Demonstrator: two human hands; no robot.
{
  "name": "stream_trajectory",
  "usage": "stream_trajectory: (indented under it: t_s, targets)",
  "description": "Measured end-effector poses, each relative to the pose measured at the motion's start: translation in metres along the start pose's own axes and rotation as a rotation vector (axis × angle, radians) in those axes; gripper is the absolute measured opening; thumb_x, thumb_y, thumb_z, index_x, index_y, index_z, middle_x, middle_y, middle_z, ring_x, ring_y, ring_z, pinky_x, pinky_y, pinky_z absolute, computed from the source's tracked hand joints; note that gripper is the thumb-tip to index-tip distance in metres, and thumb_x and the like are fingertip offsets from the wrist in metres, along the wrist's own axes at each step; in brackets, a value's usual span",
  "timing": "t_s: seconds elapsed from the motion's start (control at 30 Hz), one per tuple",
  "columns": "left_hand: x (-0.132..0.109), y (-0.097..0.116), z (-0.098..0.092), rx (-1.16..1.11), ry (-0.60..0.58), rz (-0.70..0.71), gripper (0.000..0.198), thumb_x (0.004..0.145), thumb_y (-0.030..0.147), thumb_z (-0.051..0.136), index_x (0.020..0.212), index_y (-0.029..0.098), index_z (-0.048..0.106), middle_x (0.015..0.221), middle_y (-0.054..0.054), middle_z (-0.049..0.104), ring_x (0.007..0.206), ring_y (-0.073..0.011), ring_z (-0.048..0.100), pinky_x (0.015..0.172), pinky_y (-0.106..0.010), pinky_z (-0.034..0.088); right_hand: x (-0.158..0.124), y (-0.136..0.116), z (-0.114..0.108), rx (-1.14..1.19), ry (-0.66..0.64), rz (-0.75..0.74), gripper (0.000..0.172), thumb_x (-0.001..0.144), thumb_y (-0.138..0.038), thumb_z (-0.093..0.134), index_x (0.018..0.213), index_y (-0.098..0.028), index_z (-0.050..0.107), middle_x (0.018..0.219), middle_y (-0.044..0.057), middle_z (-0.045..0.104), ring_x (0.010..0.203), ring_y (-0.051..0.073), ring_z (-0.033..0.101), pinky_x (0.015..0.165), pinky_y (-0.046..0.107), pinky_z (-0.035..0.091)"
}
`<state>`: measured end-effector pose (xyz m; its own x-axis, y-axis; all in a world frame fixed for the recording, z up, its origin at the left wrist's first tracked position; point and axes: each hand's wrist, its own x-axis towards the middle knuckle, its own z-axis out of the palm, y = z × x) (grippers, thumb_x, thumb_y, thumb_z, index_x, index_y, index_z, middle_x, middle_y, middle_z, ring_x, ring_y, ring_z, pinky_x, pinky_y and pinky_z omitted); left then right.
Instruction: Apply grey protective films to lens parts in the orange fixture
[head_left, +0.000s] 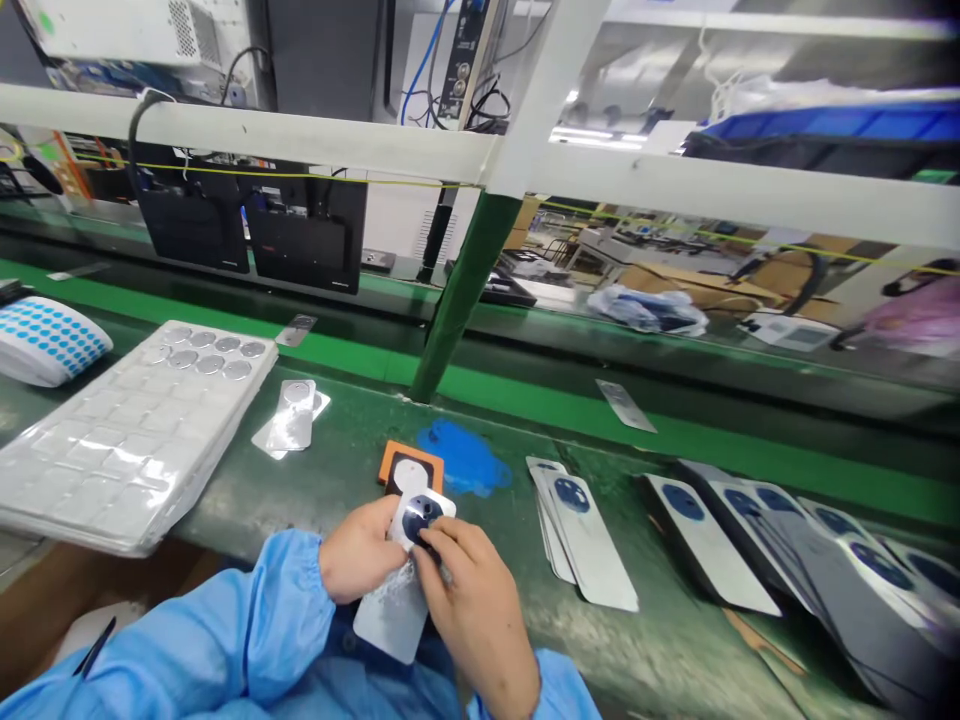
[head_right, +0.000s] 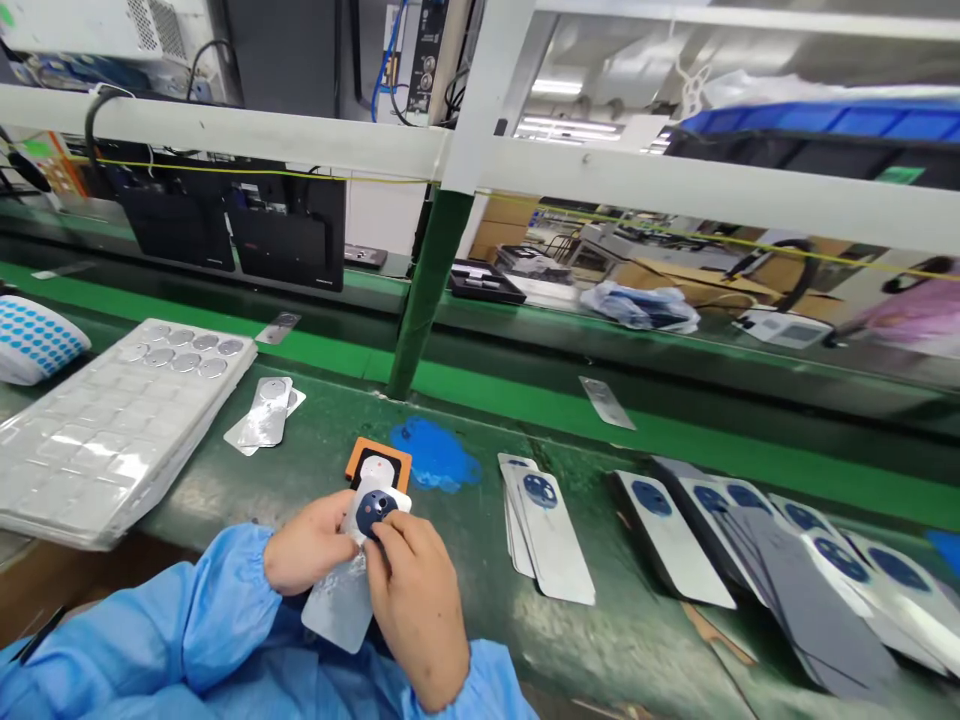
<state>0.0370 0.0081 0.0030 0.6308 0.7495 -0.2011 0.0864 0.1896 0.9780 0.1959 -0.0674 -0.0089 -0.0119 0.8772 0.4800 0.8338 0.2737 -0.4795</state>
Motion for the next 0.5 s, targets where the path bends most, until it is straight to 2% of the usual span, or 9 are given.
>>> stream_trajectory:
  t_s: [0.13, 0.27, 0.37, 0.5]
  targets:
    - [-0.003, 0.002, -0.001, 0.158, -0.004, 0.043, 0.04, 0.067, 0.004, 0.047, 0.102, 0.014, 0.063, 0.1, -0.001, 0.065, 0.091, -0.0167, 0.06, 0.079, -0.026, 0.045, 0.002, -0.001, 0.004, -0.036, -0.059, -0.02, 0.016, 0.091, -0.024, 0.057, 0.104, -0.021, 0.066, 0.109, 0.005, 0.061, 0.1, 0.018, 0.056, 0.09, 0.036, 0.048]
    - [-0.003, 0.0, -0.002, 0.256, 0.009, 0.04, 0.039, 0.069, 0.007, 0.049, 0.104, 0.016, 0.063, 0.1, 0.0, 0.065, 0.092, -0.017, 0.06, 0.079, -0.026, 0.045, 0.004, -0.003, 0.003, -0.048, -0.151, 0.006, 0.013, 0.091, -0.023, 0.055, 0.093, -0.022, 0.067, 0.094, 0.003, 0.062, 0.089, 0.017, 0.057, 0.081, 0.034, 0.047]
    - [-0.001, -0.008, -0.001, 0.256, 0.007, 0.028, 0.045, 0.068, 0.005, 0.049, 0.109, 0.015, 0.062, 0.102, -0.002, 0.065, 0.096, -0.0181, 0.059, 0.082, -0.027, 0.045, 0.003, -0.005, 0.001, -0.082, -0.208, 0.042, 0.015, 0.092, -0.02, 0.052, 0.086, -0.021, 0.066, 0.085, 0.003, 0.059, 0.082, 0.017, 0.055, 0.075, 0.034, 0.044]
    - [-0.001, -0.014, 0.003, 0.198, 0.005, 0.022, 0.054, 0.066, 0.003, 0.048, 0.117, 0.016, 0.06, 0.108, -0.003, 0.065, 0.1, -0.0193, 0.06, 0.084, -0.028, 0.045, -0.003, -0.004, -0.001, -0.084, -0.174, 0.027, 0.015, 0.092, -0.014, 0.05, 0.087, -0.018, 0.064, 0.086, 0.003, 0.059, 0.083, 0.016, 0.053, 0.078, 0.033, 0.042]
